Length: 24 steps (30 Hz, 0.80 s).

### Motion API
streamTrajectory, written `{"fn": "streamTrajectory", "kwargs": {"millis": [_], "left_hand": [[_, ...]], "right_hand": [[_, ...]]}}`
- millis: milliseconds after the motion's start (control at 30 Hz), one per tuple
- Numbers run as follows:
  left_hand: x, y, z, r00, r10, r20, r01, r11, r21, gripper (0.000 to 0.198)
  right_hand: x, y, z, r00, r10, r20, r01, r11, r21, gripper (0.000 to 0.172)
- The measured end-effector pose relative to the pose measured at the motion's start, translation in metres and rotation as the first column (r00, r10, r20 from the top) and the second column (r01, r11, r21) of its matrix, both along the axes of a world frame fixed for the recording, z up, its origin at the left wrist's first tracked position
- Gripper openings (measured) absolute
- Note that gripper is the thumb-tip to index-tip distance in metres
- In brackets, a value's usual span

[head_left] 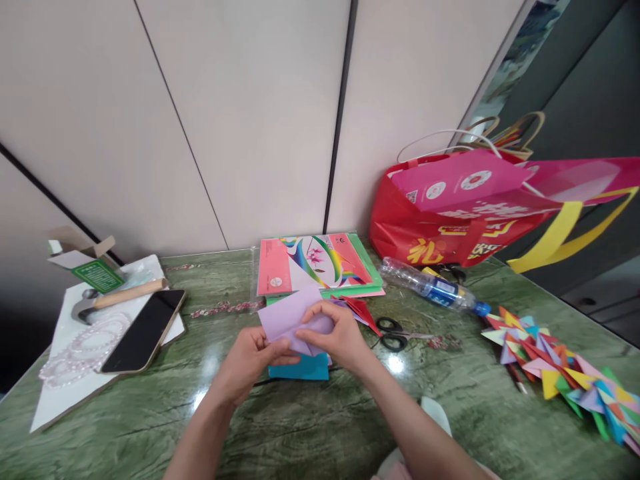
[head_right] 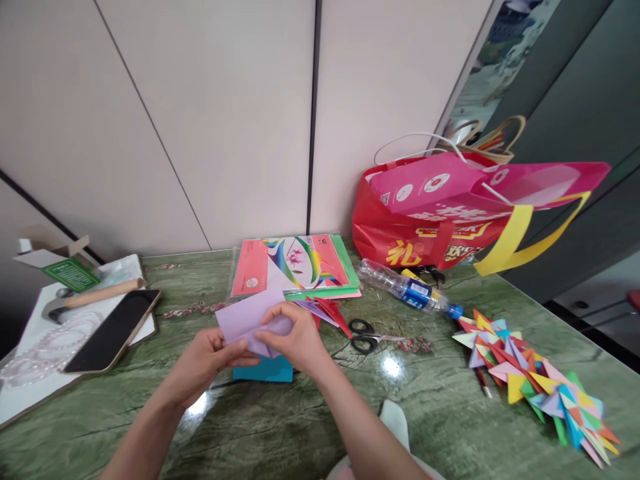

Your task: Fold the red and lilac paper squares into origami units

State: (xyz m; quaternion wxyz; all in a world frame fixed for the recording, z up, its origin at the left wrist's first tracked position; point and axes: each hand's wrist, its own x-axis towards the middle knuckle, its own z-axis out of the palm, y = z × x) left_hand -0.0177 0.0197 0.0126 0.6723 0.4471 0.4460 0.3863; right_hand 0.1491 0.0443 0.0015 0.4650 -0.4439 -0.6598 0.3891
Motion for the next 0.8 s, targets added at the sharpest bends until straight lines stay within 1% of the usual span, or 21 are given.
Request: {"fn": "streamTrajectory", "kwargs": {"millis": [167, 267, 333, 433, 500, 533, 600, 733, 800], "left_hand": [[0.002, 0.0, -0.002, 1.0, 0.011, -0.012, -0.011, 1.0, 0.012, 0.03], [0.005, 0.001, -0.007, 0.998, 0.05, -0.023, -0.05, 0.998, 0.029, 0.031], [0.007, 0.003, -0.011, 0.995, 0.094, -0.017, -0.093, 0.995, 0.037, 0.031], [0.009, 0.005, -0.015, 0.984, 0.176, 0.014, -0.177, 0.983, 0.044, 0.03], [0.01, 0.006, -0.017, 0.975, 0.22, 0.043, -0.222, 0.973, 0.061, 0.03], [0.011, 0.006, -0.017, 0.971, 0.231, 0.061, -0.235, 0.969, 0.072, 0.029], [0.013, 0.006, -0.015, 0.965, 0.236, 0.112, -0.246, 0.965, 0.087, 0.027], [0.017, 0.004, -0.013, 0.945, 0.232, 0.228, -0.253, 0.965, 0.067, 0.024], [0.019, 0.004, -0.012, 0.932, 0.234, 0.278, -0.26, 0.964, 0.06, 0.022]], "right_hand": [[0.002, 0.002, -0.002, 1.0, 0.026, -0.013, -0.026, 1.0, 0.006, 0.015], [0.002, 0.004, -0.006, 1.0, -0.002, 0.028, 0.001, 0.999, 0.04, 0.011], [0.0, 0.005, -0.008, 0.995, -0.055, 0.085, 0.046, 0.994, 0.104, 0.006], [-0.003, 0.003, -0.01, 0.981, -0.141, 0.131, 0.105, 0.963, 0.249, 0.002], [-0.006, 0.0, -0.01, 0.973, -0.181, 0.144, 0.13, 0.944, 0.304, 0.008], [-0.008, -0.001, -0.01, 0.968, -0.197, 0.154, 0.143, 0.941, 0.308, 0.012], [-0.012, -0.004, -0.009, 0.958, -0.238, 0.157, 0.186, 0.938, 0.292, 0.023], [-0.018, -0.009, -0.008, 0.941, -0.325, 0.097, 0.294, 0.924, 0.243, 0.048], [-0.02, -0.009, -0.007, 0.937, -0.342, 0.074, 0.315, 0.917, 0.243, 0.056]]}}
